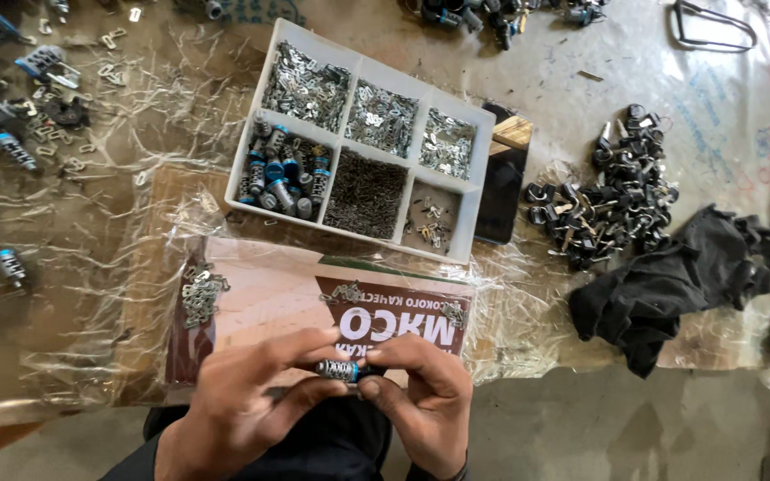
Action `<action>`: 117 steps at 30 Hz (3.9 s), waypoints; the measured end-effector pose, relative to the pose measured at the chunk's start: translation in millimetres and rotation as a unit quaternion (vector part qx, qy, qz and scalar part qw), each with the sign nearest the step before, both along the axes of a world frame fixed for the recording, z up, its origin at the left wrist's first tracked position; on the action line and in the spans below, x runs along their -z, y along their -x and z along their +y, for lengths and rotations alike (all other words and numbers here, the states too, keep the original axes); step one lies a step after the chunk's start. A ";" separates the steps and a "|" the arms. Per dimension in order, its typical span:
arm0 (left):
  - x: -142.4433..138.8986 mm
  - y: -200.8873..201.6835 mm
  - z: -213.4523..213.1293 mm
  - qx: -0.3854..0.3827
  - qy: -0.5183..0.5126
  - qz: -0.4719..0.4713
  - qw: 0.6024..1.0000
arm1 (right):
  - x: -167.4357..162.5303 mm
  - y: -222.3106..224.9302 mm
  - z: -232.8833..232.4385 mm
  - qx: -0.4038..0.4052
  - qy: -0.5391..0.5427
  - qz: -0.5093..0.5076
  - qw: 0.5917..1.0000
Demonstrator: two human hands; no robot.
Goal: The person sits at a workbench covered with lock cylinders and small metal parts, disassembling and reassembling small pin tumbler lock cores by hand. They pick up lock plugs, insert springs and pins, and place sorted parts and finished components into a compartmented plastic organizer tray.
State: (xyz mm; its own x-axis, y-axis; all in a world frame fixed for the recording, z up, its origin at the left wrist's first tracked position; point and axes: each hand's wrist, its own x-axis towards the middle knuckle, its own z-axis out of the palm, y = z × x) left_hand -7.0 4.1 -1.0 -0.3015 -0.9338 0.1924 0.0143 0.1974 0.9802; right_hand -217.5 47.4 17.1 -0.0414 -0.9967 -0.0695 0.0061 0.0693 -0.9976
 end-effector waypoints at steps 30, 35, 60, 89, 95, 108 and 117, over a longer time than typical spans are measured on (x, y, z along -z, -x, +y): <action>88.9 -23.3 -10.0 -0.100 0.050 0.018 0.994 | -5.0 222.3 -186.5 0.248 -0.014 0.699 0.671; 92.7 -14.4 -15.1 -0.118 0.082 -0.057 0.988 | 23.4 269.7 -257.6 0.165 -0.007 0.815 0.556; -52.7 -7.5 -176.0 0.077 0.179 -0.440 0.876 | 49.1 133.6 -34.9 0.224 0.008 0.204 0.953; -52.7 40.5 -57.0 0.057 0.187 -0.110 0.975 | 5.0 14.5 -26.7 0.091 -0.008 -0.248 0.964; -47.9 39.8 -63.6 0.003 0.228 -0.114 0.967 | -5.8 7.9 -46.6 0.055 -0.042 -0.264 0.962; -34.9 34.6 -111.2 -0.124 0.115 -0.191 0.967 | -31.1 -16.3 -168.0 -0.031 0.155 0.581 0.798; -30.4 33.0 -109.4 -0.136 0.107 -0.173 0.970 | -31.1 -6.8 -148.8 0.051 0.057 0.272 0.959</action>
